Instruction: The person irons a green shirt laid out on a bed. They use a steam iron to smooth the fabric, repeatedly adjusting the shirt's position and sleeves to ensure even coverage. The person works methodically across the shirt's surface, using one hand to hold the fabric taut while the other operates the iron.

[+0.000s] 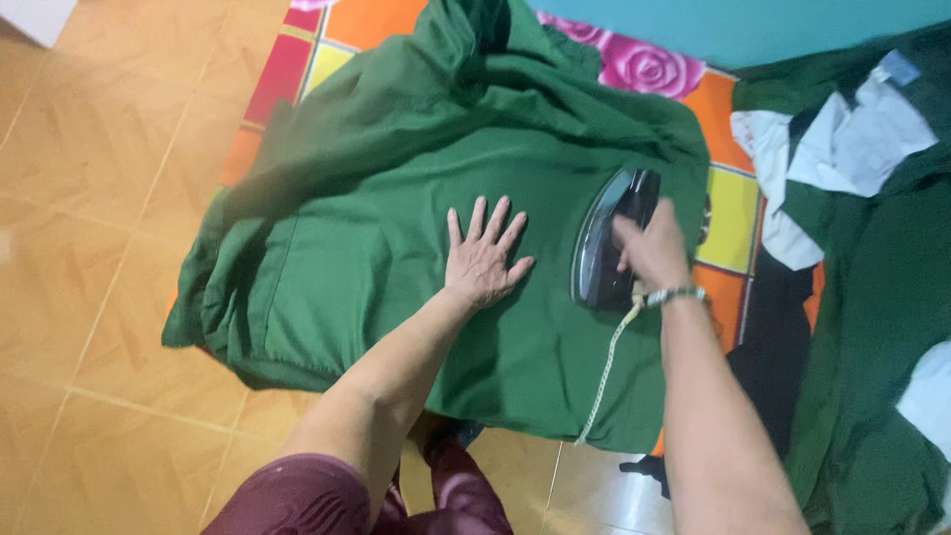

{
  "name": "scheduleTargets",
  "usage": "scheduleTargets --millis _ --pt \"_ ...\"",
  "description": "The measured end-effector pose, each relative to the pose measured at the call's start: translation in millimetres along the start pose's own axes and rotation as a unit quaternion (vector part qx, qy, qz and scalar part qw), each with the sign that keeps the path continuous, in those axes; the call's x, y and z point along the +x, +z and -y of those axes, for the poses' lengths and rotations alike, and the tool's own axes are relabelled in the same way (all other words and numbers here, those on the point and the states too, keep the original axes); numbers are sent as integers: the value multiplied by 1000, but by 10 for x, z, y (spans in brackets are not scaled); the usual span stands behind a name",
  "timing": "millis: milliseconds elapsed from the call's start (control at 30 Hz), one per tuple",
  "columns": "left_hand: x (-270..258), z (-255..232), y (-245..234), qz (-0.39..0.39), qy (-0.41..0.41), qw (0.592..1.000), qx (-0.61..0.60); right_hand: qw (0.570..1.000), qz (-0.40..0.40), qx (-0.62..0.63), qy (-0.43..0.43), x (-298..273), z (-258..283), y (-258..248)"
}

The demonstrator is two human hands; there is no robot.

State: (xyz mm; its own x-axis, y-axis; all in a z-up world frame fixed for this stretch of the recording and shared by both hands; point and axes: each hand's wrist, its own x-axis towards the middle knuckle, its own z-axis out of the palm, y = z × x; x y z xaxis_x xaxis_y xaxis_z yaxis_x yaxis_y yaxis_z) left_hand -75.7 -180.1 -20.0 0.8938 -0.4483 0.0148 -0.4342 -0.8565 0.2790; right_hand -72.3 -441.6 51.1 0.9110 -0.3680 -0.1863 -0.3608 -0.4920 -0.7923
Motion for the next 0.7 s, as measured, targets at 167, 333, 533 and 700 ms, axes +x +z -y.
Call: scheduleTargets --millis 167,333,533,700 --pt "-45 335 -170 13 49 999 12 996 22 -48 77 -898 48 116" --pt "-98 766 -490 46 -2 998 34 988 4 -87 130 -1518 255 336" --pt "-77 930 -646 16 20 1000 3 991 -28 -48 122 -768 354 403" --pt "323 833 -624 39 47 996 61 994 -68 -48 67 45 473 523"
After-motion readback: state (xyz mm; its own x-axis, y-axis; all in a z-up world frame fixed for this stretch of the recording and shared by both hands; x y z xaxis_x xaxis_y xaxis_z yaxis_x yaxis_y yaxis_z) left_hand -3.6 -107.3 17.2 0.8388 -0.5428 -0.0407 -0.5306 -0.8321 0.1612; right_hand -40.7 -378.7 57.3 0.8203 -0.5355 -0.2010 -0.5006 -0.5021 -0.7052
